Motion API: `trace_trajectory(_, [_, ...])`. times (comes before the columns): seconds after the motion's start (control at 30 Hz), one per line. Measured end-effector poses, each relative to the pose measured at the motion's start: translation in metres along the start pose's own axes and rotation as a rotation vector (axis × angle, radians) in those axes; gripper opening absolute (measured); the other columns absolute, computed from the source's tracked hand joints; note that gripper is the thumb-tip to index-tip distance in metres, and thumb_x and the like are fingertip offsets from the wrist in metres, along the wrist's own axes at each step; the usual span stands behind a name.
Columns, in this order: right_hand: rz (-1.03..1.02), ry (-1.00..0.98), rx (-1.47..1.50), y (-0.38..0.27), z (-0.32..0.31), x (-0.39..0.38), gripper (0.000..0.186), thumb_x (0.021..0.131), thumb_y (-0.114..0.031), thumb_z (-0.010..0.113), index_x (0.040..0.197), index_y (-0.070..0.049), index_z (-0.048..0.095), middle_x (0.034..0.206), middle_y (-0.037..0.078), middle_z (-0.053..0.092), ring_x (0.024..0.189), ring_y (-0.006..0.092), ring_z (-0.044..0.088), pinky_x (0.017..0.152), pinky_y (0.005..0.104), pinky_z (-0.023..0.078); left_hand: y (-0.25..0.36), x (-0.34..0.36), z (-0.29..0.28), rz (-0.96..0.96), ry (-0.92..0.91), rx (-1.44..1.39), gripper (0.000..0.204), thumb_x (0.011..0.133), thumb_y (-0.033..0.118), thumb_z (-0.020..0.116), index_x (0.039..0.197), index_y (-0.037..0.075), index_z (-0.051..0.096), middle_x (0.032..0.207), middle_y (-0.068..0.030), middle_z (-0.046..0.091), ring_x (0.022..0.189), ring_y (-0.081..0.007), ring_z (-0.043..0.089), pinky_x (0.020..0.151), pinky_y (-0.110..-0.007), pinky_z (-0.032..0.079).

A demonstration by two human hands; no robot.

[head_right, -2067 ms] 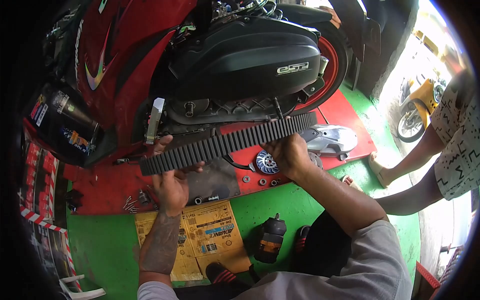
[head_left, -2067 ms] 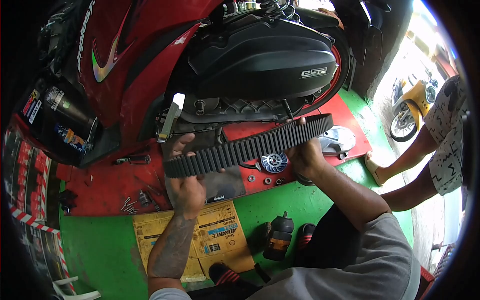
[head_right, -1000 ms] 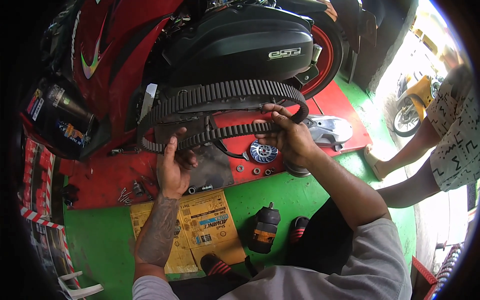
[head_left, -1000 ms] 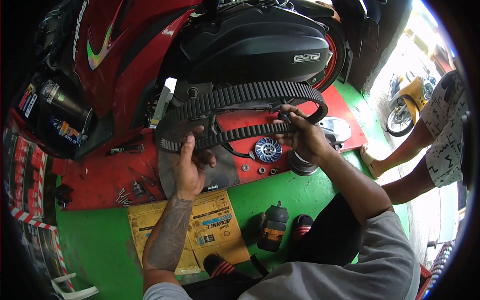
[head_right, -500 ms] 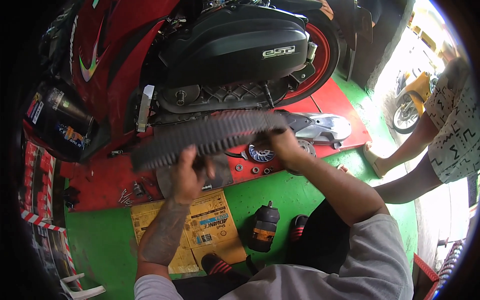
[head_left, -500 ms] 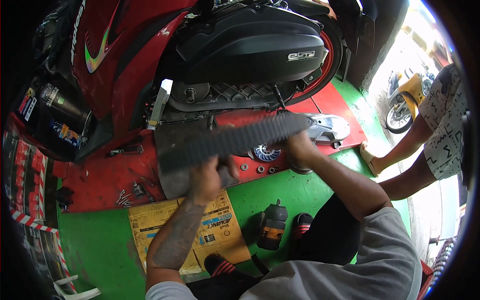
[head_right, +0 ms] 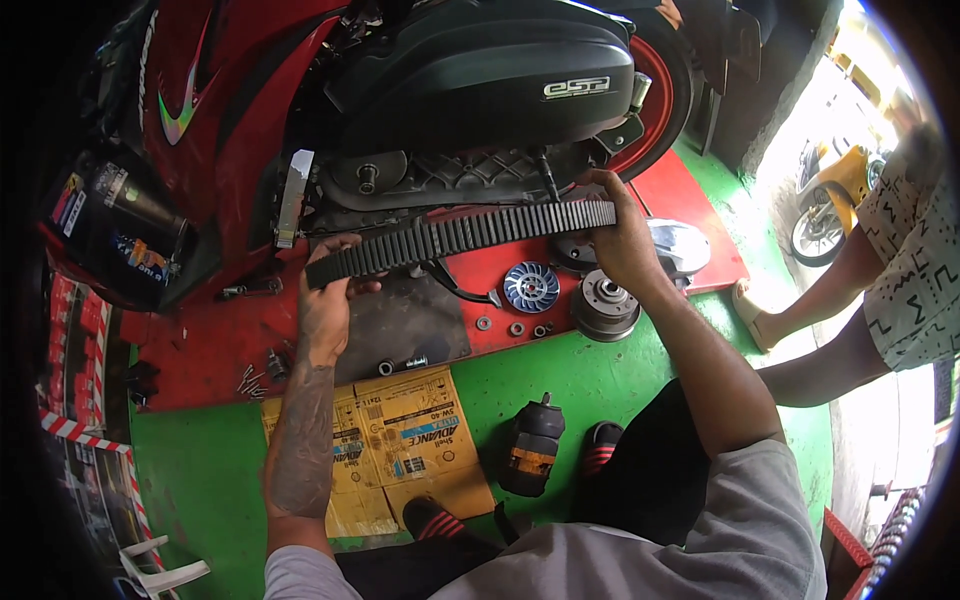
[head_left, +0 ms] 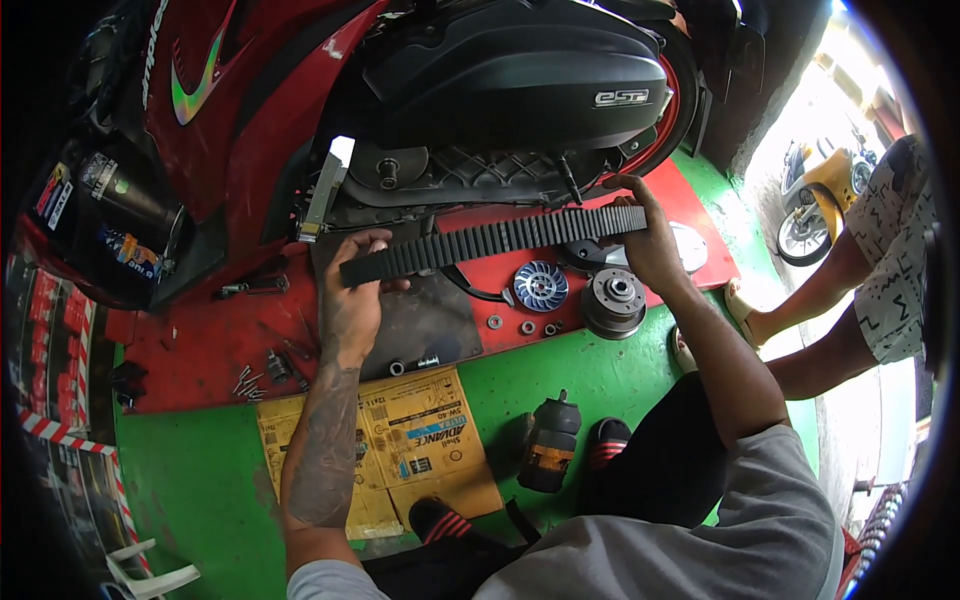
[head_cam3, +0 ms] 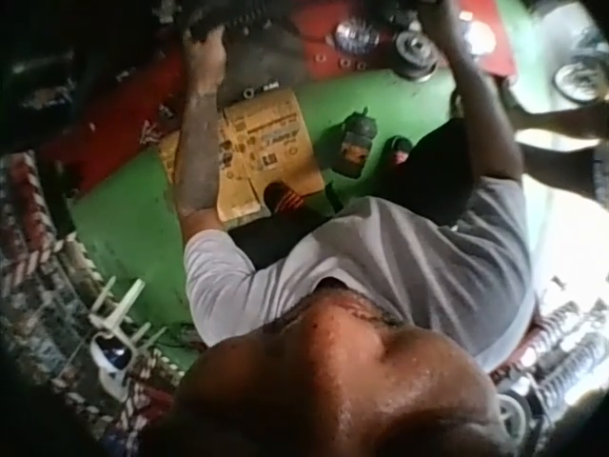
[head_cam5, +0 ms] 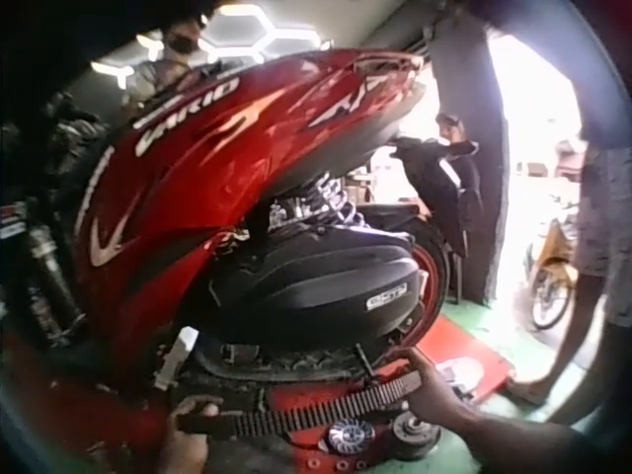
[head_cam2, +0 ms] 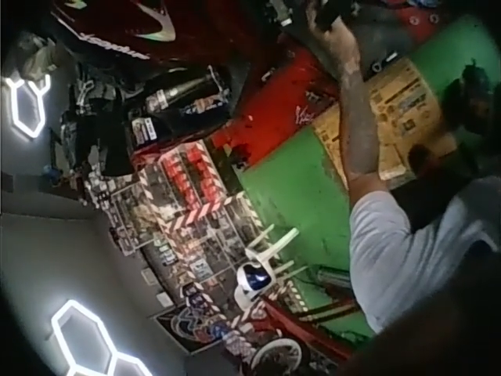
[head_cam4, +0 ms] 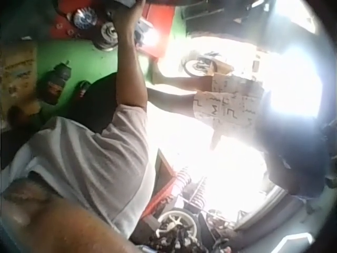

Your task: Disassembling the transmission and belt cover components of a motorcycle using an impact wrench.

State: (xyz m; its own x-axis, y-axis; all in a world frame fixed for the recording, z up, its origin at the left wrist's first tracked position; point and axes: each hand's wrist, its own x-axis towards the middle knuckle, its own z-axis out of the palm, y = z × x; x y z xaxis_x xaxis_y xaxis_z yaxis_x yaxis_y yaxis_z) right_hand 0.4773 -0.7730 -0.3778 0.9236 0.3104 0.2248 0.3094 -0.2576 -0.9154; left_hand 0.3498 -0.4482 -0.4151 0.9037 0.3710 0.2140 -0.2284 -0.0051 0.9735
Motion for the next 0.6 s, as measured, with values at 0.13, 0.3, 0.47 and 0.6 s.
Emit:
trace_trajectory(0.13, [0.029, -0.043, -0.074, 0.008, 0.003, -0.002, 0.049, 0.082, 0.016, 0.041, 0.126, -0.004, 0.047, 0.089, 0.005, 0.063, 0.076, 0.0119, 0.060, 0.064, 0.0264, 0.048, 0.003, -0.004, 0.001, -0.061, -0.099, -0.397, 0.020, 0.101, 0.014, 0.049, 0.118, 0.004, 0.053, 0.097, -0.0090, 0.065, 0.078, -0.0163, 0.068, 0.061, -0.028, 0.058])
trace_trajectory(0.3, [0.122, -0.081, 0.071, 0.009, 0.012, -0.004, 0.056, 0.081, 0.018, 0.043, 0.131, -0.007, 0.044, 0.092, 0.006, 0.063, 0.080, 0.0143, 0.063, 0.071, 0.0273, 0.053, 0.004, -0.010, 0.003, -0.059, -0.178, -0.543, 0.028, 0.101, 0.018, 0.047, 0.126, 0.005, 0.047, 0.101, -0.0134, 0.066, 0.080, -0.0202, 0.069, 0.062, -0.030, 0.059])
trace_trajectory(0.47, [0.279, -0.146, 0.302, 0.020, 0.018, -0.003, 0.046, 0.088, 0.011, 0.045, 0.131, -0.007, 0.045, 0.103, 0.008, 0.064, 0.085, 0.0171, 0.066, 0.077, 0.0296, 0.056, -0.004, -0.014, 0.014, -0.056, -0.347, -0.720, 0.034, 0.102, 0.021, 0.046, 0.131, 0.005, 0.043, 0.102, -0.0153, 0.067, 0.080, -0.0211, 0.069, 0.063, -0.032, 0.058])
trace_trajectory(0.6, [0.359, -0.208, 0.527, 0.019, 0.032, -0.006, 0.034, 0.098, 0.001, 0.039, 0.131, -0.007, 0.044, 0.099, 0.011, 0.064, 0.081, 0.0215, 0.068, 0.070, 0.0319, 0.059, -0.031, -0.014, 0.017, -0.258, -0.298, -0.769, 0.029, 0.101, 0.021, 0.049, 0.124, 0.003, 0.052, 0.097, -0.0146, 0.068, 0.078, -0.0216, 0.069, 0.063, -0.033, 0.057])
